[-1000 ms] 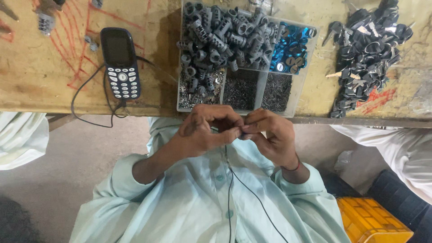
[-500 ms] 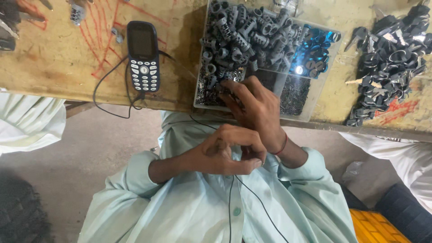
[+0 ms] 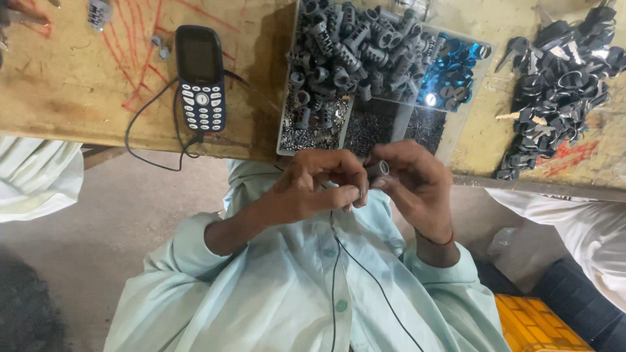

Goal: The person sits at a workbench assembling ignition suppressor caps. They pick a gray ribbed cap and a spring or terminal from a compartment tray, insert the spring into the cap by hand, press the parts together, and place the finished assembly onto a pile of completed caps on the bench.

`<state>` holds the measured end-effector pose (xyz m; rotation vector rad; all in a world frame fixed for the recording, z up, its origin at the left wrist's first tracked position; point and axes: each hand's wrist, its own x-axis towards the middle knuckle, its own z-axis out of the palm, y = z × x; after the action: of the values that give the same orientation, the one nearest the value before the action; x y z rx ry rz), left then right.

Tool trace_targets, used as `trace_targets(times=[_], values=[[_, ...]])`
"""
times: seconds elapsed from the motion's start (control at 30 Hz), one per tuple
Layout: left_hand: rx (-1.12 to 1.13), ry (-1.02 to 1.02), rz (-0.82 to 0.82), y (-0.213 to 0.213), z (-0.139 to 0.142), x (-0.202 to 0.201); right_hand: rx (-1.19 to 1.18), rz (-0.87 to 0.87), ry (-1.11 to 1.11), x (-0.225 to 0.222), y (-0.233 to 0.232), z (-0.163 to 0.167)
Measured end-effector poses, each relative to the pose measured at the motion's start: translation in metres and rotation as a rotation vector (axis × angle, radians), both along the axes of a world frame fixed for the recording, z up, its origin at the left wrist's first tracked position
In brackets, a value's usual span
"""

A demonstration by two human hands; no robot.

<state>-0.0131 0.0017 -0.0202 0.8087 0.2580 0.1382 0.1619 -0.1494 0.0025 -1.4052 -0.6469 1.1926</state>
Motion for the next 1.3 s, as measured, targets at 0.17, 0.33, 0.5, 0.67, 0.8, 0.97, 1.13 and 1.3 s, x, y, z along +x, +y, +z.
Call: trace_targets(times=[0.17, 0.33, 0.5, 0.67, 0.8, 0.97, 1.13, 1.3], values=[[-0.088, 0.206, 0.029, -0.008, 0.000, 0.003, 0.066, 0.133, -0.631, -0.001, 0.001, 0.006], [0.209, 0.368, 0.103, -0.012, 0.006, 0.002, 0.064, 0.093, -0.951, -0.007, 0.006, 0.020], [0.249, 0.329, 0.128, -0.014, 0.010, 0.004, 0.102, 0.135, -0.999, -0.008, 0.009, 0.023], [0.224, 0.359, 0.153, -0.017, 0.013, 0.003, 0.160, 0.163, -1.074, -0.004, 0.009, 0.027], [0.209, 0.323, 0.178, -0.019, 0.014, 0.002, 0.205, 0.243, -1.130, 0.002, 0.013, 0.034], [0.535, 0.243, 0.313, -0.024, 0.014, 0.004, 0.144, 0.237, -1.109, -0.003, 0.014, 0.039], [0.842, 0.157, 0.403, -0.024, 0.012, 0.006, 0.125, 0.126, -1.132, -0.014, 0.013, 0.032], [0.694, 0.031, 0.343, -0.025, 0.018, -0.001, 0.070, 0.106, -0.985, -0.020, 0.013, 0.033]])
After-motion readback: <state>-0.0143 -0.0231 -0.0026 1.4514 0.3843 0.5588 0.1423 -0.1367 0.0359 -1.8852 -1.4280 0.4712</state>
